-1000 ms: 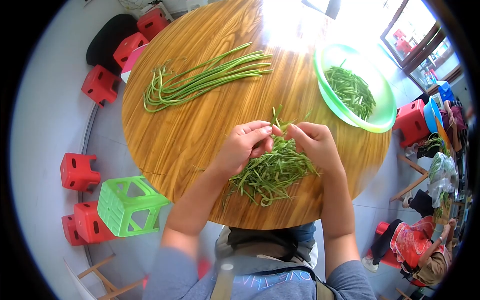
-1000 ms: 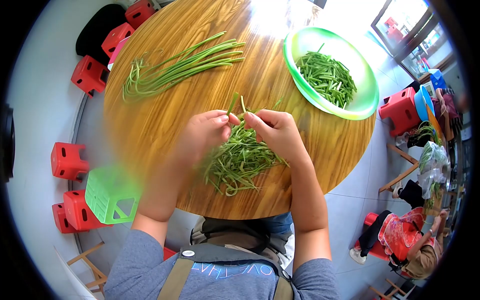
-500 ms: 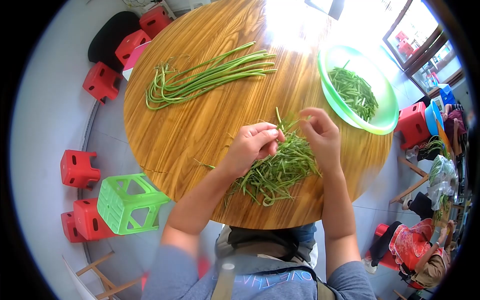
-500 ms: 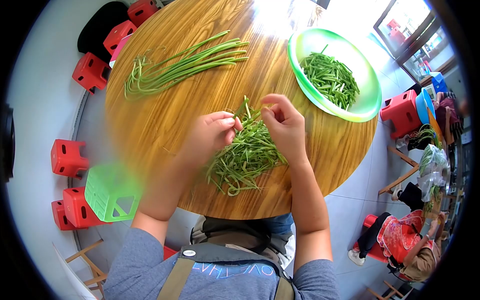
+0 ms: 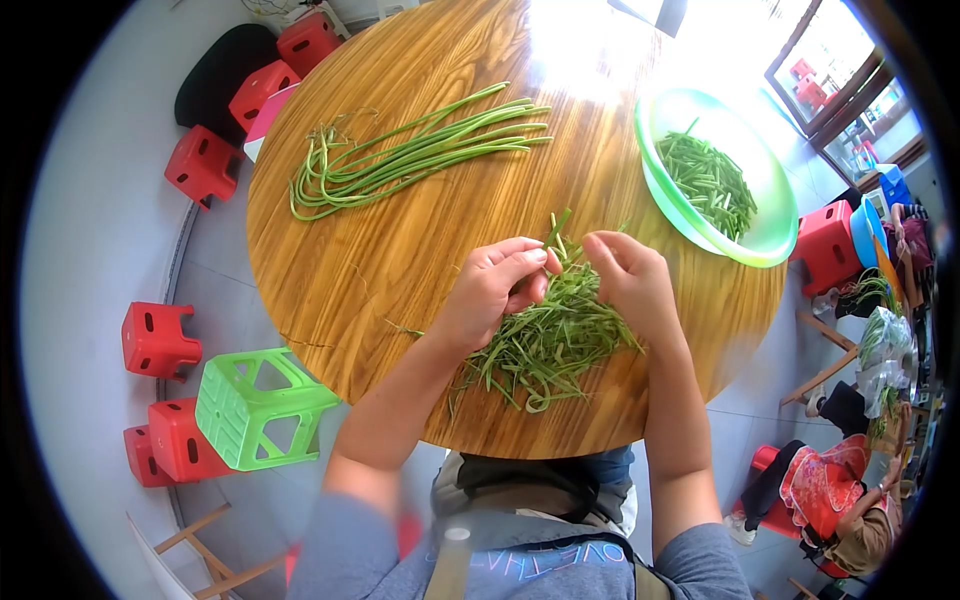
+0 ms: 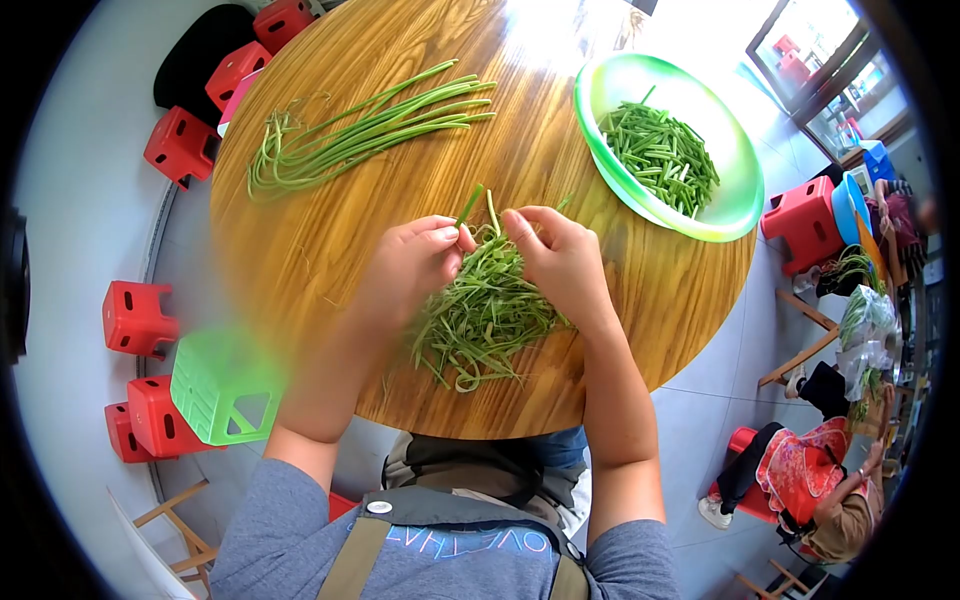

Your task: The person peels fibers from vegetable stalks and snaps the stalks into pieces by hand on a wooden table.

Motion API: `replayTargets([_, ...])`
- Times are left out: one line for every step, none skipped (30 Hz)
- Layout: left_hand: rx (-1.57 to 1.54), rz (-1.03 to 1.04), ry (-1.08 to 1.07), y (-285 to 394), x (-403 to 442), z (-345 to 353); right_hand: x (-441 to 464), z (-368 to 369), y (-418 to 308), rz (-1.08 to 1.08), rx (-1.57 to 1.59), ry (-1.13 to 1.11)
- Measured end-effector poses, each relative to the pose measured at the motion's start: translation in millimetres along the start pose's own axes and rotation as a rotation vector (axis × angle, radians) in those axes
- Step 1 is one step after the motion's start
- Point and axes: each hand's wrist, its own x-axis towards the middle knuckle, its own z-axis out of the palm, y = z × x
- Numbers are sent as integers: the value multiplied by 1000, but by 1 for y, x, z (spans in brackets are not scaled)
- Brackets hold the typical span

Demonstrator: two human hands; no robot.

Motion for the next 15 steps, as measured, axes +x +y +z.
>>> replayTargets([-3, 6, 3, 0, 0, 0, 0, 0, -3, 53, 10, 33])
replayTargets([18, 0, -8, 0, 0, 0, 1, -1, 0, -14, 92, 17])
replayTargets([40, -7, -19, 0, 0, 0, 3, -2, 4, -81, 175, 0])
replayTargets([61, -13, -29, 1, 0, -1, 4, -3, 6, -148, 257, -16])
replayTargets([81, -31, -29, 0, 0, 1, 3, -1, 6, -148, 313, -62])
replayTargets([101, -50, -30, -2, 0, 3, 1, 3, 6, -147, 369, -107])
replayTargets([122, -69, -30, -4, 0, 5, 0, 5, 6, -146, 425, -152])
replayTargets([109, -76, -30, -6, -1, 7, 0, 4, 6, -124, 371, -202])
replayTargets([96, -81, -31, -9, -1, 9, -1, 4, 7, -162, 384, -192])
replayTargets([83, -86, -31, -10, -1, 10, -2, 6, 6, -201, 397, -182])
replayTargets([98, -98, -30, -8, -2, 10, -3, 8, 6, -241, 410, -173])
replayTargets([114, -109, -28, -5, -3, 10, -4, 10, 7, -397, 274, -107])
replayTargets([130, -121, -26, -3, -3, 9, -4, 12, 8, -551, 137, -40])
replayTargets([112, -106, -9, -6, -1, 7, -4, 15, 9, -704, -4, 29])
replayTargets([93, -90, 8, -13, 1, 3, -5, 19, 10, -794, -61, 62])
